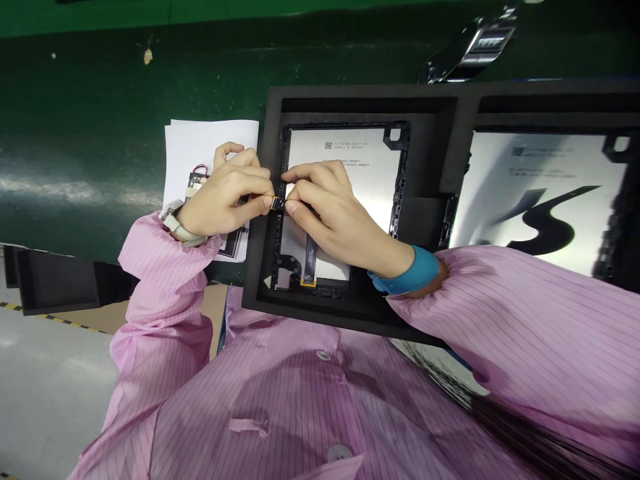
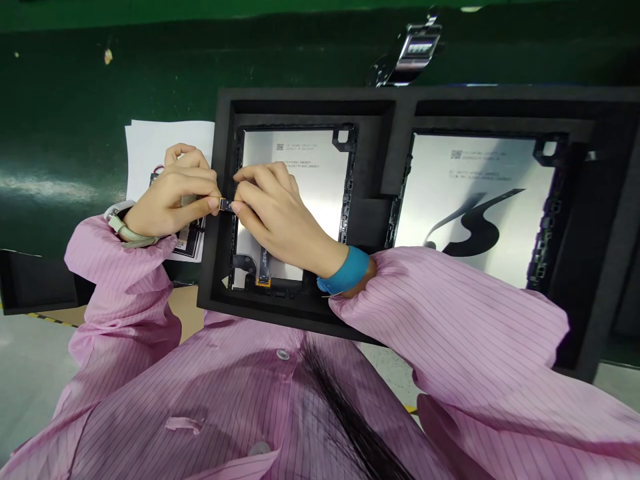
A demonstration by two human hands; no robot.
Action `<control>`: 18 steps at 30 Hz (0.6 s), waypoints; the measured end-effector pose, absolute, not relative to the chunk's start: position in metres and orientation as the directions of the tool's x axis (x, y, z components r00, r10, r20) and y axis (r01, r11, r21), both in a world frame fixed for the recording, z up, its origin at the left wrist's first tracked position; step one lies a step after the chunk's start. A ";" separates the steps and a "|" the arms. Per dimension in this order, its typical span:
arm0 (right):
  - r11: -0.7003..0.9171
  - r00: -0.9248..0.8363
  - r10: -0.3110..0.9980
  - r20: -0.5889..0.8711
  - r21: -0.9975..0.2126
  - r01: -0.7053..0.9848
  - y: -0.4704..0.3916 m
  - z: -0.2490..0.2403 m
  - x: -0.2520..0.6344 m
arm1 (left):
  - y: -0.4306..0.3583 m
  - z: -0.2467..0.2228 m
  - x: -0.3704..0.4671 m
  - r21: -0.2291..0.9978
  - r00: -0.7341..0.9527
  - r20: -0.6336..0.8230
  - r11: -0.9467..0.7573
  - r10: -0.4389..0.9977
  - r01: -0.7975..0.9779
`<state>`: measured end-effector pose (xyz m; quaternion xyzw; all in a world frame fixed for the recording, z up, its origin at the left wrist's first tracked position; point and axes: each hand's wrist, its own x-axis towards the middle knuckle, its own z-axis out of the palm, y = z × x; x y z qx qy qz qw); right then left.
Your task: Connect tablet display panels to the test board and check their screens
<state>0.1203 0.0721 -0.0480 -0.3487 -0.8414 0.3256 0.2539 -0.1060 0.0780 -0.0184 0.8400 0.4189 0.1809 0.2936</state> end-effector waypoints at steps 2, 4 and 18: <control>0.534 -0.628 0.754 0.190 -0.734 0.419 0.072 -0.047 0.121 | 0.078 -0.017 -0.106 0.645 0.586 0.055 -0.477 0.809 0.598; 0.528 -0.629 0.755 0.184 -0.739 0.418 0.072 -0.047 0.121 | 0.078 -0.017 -0.107 0.645 0.583 0.041 -0.467 0.812 0.605; 0.554 -0.654 0.731 0.193 -0.728 0.405 0.073 -0.047 0.124 | 0.078 -0.019 -0.106 0.680 0.551 0.050 -0.433 0.833 0.592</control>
